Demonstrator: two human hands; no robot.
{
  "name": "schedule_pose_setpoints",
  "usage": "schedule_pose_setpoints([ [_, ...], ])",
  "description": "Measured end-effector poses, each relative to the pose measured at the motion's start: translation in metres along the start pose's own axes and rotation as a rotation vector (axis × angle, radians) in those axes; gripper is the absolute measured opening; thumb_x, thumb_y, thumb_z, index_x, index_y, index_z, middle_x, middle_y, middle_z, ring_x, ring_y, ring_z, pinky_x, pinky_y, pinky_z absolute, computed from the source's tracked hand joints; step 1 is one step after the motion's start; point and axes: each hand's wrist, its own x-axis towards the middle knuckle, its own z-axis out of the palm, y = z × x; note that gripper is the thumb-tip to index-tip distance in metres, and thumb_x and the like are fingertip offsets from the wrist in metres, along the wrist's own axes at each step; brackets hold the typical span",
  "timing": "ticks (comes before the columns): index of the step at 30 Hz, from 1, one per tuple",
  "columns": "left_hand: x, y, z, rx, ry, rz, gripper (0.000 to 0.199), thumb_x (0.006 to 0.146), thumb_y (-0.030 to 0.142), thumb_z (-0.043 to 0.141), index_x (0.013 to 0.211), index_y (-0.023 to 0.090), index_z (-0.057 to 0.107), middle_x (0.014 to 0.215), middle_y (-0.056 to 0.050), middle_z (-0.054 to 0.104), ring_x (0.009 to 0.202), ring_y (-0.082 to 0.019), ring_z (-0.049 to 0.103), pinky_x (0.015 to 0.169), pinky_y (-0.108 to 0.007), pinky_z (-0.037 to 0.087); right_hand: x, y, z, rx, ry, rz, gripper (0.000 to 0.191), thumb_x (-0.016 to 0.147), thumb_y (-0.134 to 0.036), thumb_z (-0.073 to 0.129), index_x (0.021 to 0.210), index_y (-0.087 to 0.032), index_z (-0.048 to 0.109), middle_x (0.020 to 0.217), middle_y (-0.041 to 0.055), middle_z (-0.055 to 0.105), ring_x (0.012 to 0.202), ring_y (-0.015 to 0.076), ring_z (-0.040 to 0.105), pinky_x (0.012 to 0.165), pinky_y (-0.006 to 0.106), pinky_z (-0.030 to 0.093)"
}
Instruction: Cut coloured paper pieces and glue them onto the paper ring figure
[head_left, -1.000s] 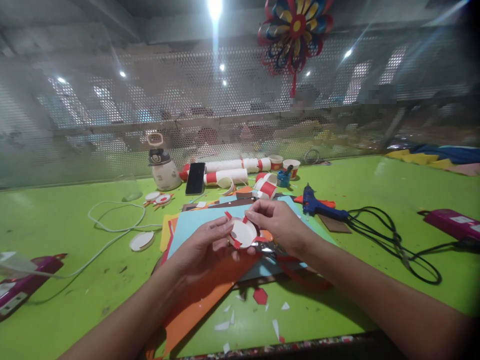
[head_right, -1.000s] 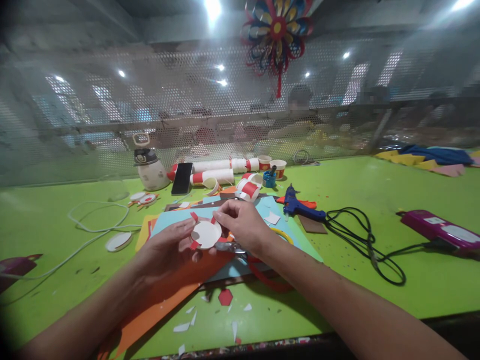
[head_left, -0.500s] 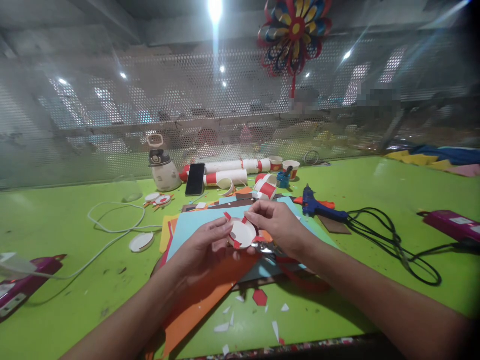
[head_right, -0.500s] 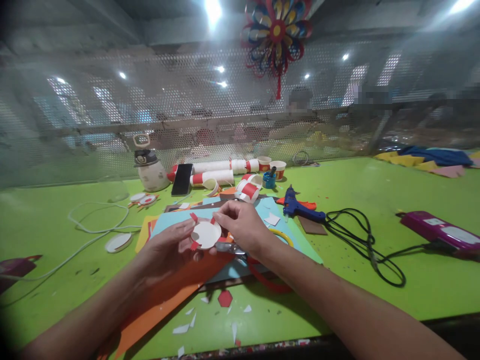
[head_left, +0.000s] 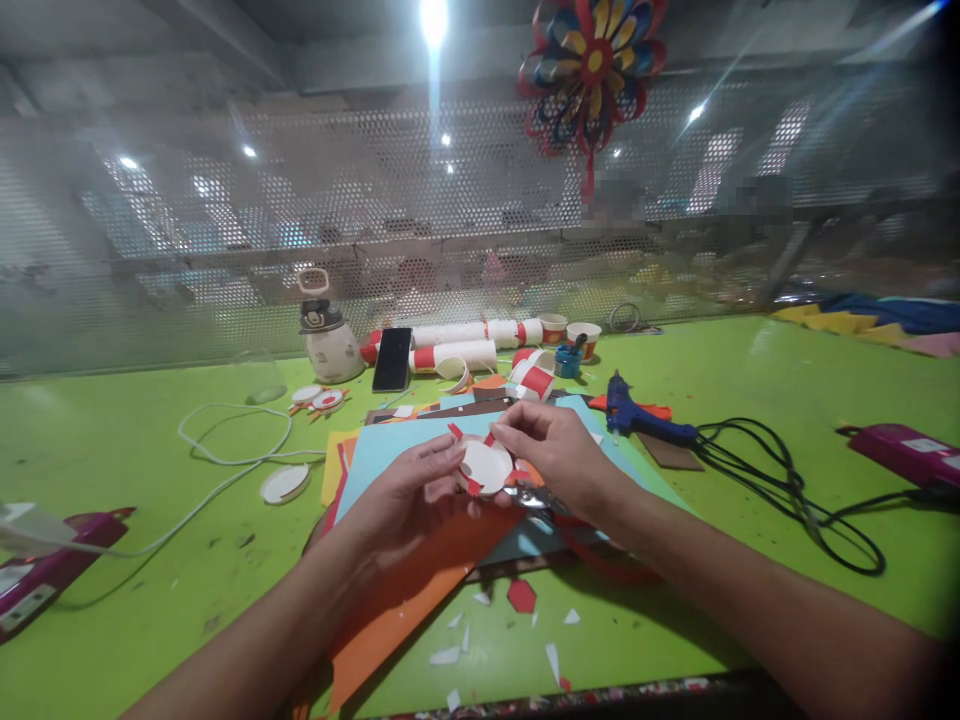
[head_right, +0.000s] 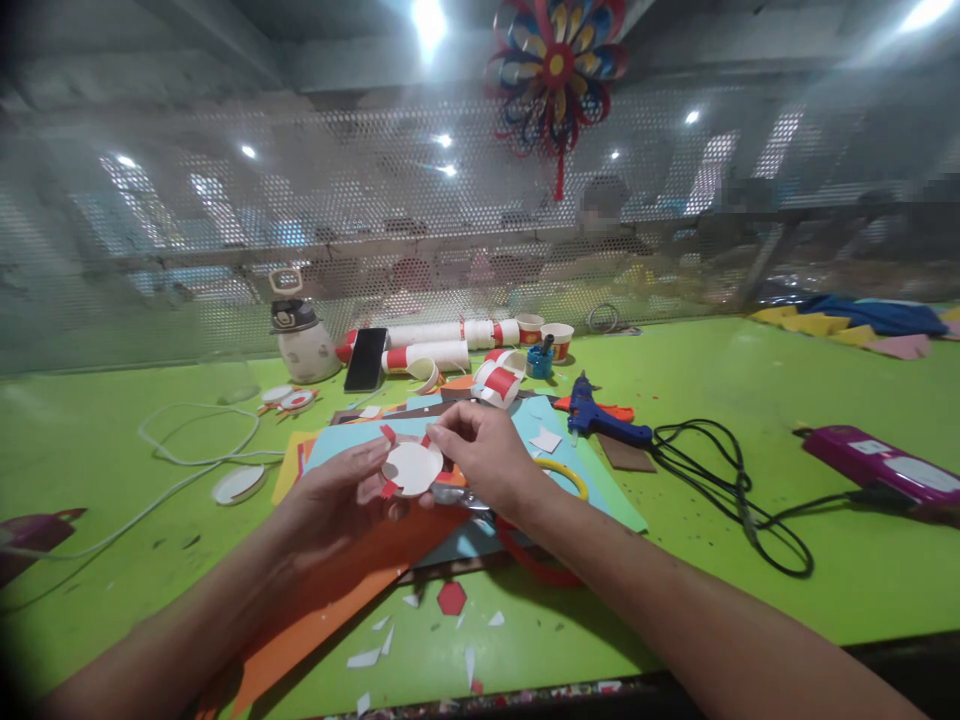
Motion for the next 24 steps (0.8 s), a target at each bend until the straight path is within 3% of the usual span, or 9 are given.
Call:
schedule_pose_setpoints([
  [12,-0.0002,0.001,0.001,-0.003,0.017,-0.007,0.02,0.082,0.027,0.065,0.091,0.01,0.068,0.08,-0.009,0.068,0.069,-0.016,0.066,0.057,-0.021,0.049,-0.0015,-0.0003,0.0026,-0.038,0.024,-0.016,0.026,0.075,-0.04,0.065,0.066,-0.019,0.055,0.061,-0.003,0.054,0.058,0.0116,0.049,0.057,0.027,0.041],
  [24,0.001,0.0001,-0.0025,-0.024,0.114,-0.008,0.019,0.083,0.025,0.063,0.096,0.012,0.067,0.089,-0.007,0.068,0.073,-0.015,0.066,0.055,-0.021,0.052,0.0037,0.0002,-0.0041,0.098,0.044,0.097,0.028,0.075,-0.044,0.067,0.076,-0.016,0.063,0.067,-0.0003,0.059,0.059,0.0111,0.054,0.058,0.027,0.046],
])
